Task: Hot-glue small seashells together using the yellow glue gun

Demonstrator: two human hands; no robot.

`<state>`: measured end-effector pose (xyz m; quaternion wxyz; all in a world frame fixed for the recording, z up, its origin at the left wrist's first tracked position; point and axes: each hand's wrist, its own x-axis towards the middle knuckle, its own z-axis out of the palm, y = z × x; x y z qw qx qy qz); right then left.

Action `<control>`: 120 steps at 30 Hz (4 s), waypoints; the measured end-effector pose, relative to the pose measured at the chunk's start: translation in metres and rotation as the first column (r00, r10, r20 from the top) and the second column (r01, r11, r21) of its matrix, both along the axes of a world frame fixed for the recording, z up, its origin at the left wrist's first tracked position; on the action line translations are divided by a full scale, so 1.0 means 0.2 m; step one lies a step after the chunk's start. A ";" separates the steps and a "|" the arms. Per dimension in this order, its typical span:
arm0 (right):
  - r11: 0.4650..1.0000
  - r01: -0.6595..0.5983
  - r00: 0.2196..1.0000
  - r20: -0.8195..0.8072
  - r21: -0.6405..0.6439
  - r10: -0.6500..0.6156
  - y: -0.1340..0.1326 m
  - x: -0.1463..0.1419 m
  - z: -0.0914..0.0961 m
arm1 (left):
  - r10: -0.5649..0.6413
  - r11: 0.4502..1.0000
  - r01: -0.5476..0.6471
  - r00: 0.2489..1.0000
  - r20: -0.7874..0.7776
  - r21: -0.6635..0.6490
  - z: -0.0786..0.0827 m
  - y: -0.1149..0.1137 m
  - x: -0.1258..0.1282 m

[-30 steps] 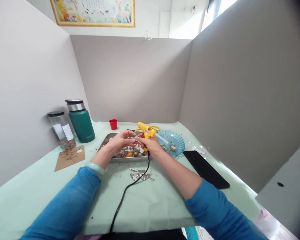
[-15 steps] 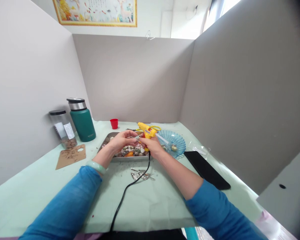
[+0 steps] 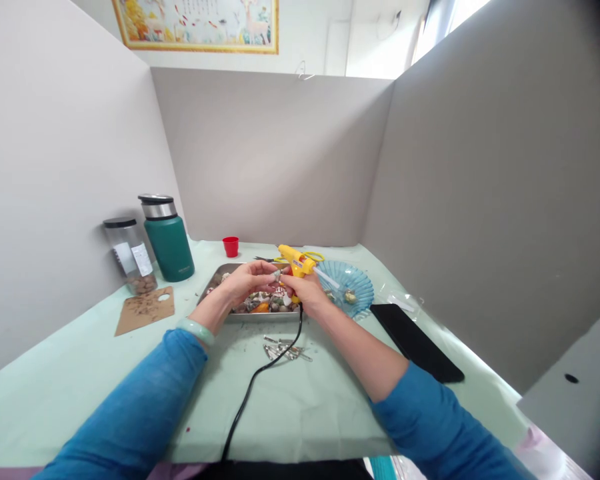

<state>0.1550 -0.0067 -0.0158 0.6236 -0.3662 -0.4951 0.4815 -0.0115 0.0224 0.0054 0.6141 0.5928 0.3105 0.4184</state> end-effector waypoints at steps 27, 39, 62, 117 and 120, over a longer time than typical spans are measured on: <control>1.000 -0.002 1.000 -0.008 0.012 0.003 -0.01 0.01 0.01 | 0.032 0.997 -0.027 0.997 0.066 -0.075 0.01 -0.05 0.08; 1.000 -0.017 1.000 0.007 0.018 0.017 -0.02 0.01 0.01 | 0.101 0.990 -0.089 0.989 -0.111 0.111 0.01 -0.07 0.09; 1.000 0.029 0.999 -0.046 0.005 -0.029 -0.01 0.00 0.01 | 0.007 0.996 0.007 0.988 -0.156 0.094 0.02 -0.06 0.07; 1.000 -0.013 0.998 -0.067 0.003 0.013 -0.02 0.01 0.00 | 0.017 1.000 -0.017 1.000 -0.012 0.015 -0.01 -0.03 0.06; 0.999 -0.046 0.998 -0.045 0.011 0.047 -0.02 0.01 0.01 | 0.037 0.999 -0.036 0.999 -0.018 0.034 0.00 -0.04 0.06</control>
